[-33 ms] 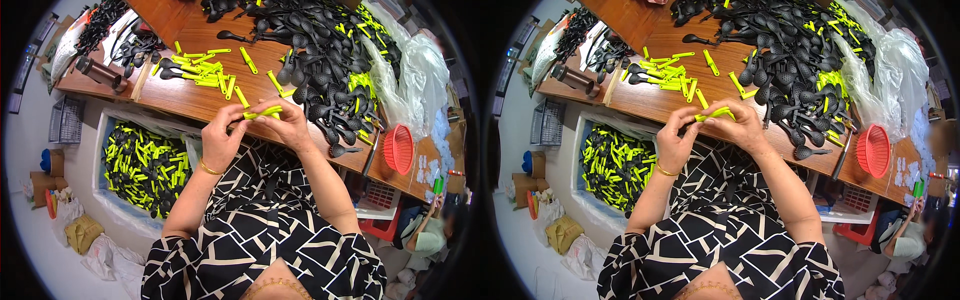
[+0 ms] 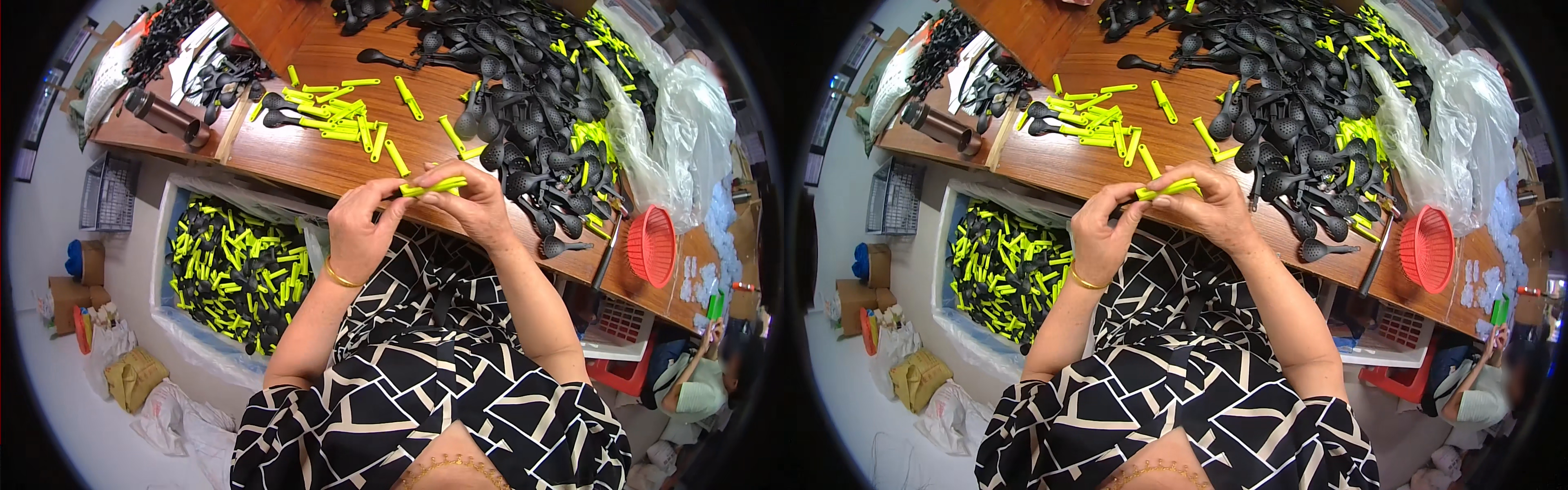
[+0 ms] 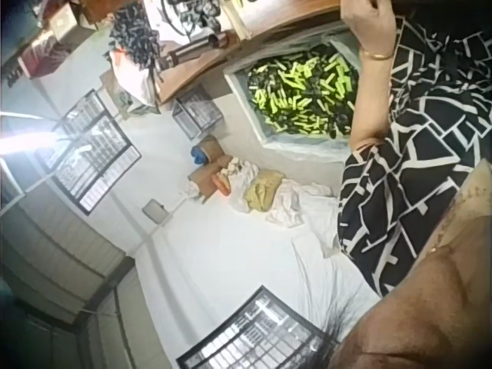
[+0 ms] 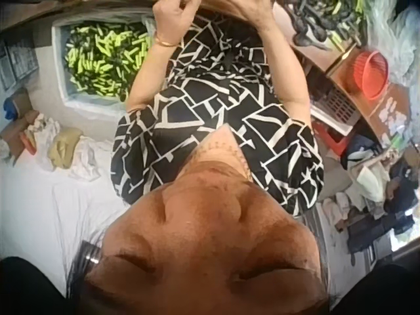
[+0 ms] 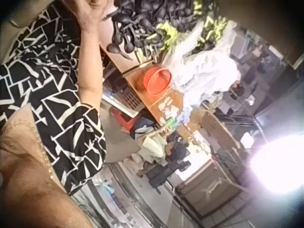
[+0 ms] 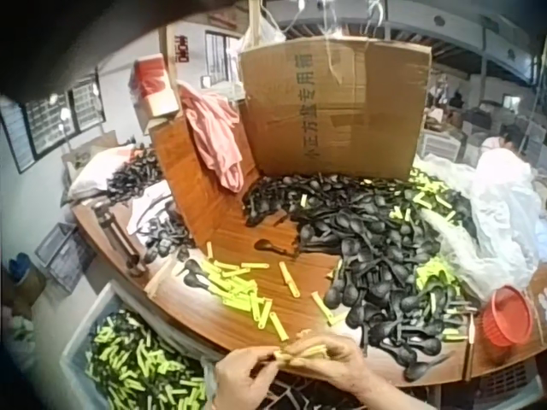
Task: The person assembles kitchen utensils by inserting black perforated heads into neon green handles. Using a small hammer, the person taps the head onto the handle to secure it. The finished utensils are placed into a large bin below the table.
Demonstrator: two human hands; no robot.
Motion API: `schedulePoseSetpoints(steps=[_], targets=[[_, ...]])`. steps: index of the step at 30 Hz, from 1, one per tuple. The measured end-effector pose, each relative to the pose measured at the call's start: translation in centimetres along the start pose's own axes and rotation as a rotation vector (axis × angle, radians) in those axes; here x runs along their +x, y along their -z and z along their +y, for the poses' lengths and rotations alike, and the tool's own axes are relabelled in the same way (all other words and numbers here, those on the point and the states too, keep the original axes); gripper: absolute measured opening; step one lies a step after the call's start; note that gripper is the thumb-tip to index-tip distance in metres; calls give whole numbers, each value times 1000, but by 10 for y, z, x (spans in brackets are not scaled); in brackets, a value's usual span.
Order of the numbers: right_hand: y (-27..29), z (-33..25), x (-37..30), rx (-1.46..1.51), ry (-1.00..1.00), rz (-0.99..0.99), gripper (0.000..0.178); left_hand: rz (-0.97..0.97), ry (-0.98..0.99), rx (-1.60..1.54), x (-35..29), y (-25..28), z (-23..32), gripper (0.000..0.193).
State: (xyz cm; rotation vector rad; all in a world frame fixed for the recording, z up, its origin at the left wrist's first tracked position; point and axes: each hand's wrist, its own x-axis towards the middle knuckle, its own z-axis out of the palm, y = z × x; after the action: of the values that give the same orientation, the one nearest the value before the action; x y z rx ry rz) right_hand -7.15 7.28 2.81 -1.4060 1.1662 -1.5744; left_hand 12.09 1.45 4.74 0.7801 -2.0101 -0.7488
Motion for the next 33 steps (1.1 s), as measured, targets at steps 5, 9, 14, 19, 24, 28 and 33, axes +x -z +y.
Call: schedulePoseSetpoints(steps=[5, 9, 14, 19, 24, 28, 33], targets=[[3, -16, 2, -54, 170, -59, 22, 31, -288, 219, 8, 15, 11, 25], [-1, -19, -4, -79, 127, -25, 18, 5, -275, 189, 4, 14, 10, 23], [1, -14, -8, -139, -90, -43, 16, -165, 26, -5, -13, 2, -5, 18], [18, -19, -13, -19, -9, -241, 14, -735, 614, -840, -6, 8, -18, 23], [38, -16, -29, -30, -53, -364, 20, -920, 770, -1070, -16, 2, -31, 26], [57, -21, -66, -282, -203, -260, 31, -865, 819, -1036, -38, -28, -28, 22], [133, -54, -144, -658, -305, 551, 31, -513, 886, -739, -59, -45, -48, 21]])
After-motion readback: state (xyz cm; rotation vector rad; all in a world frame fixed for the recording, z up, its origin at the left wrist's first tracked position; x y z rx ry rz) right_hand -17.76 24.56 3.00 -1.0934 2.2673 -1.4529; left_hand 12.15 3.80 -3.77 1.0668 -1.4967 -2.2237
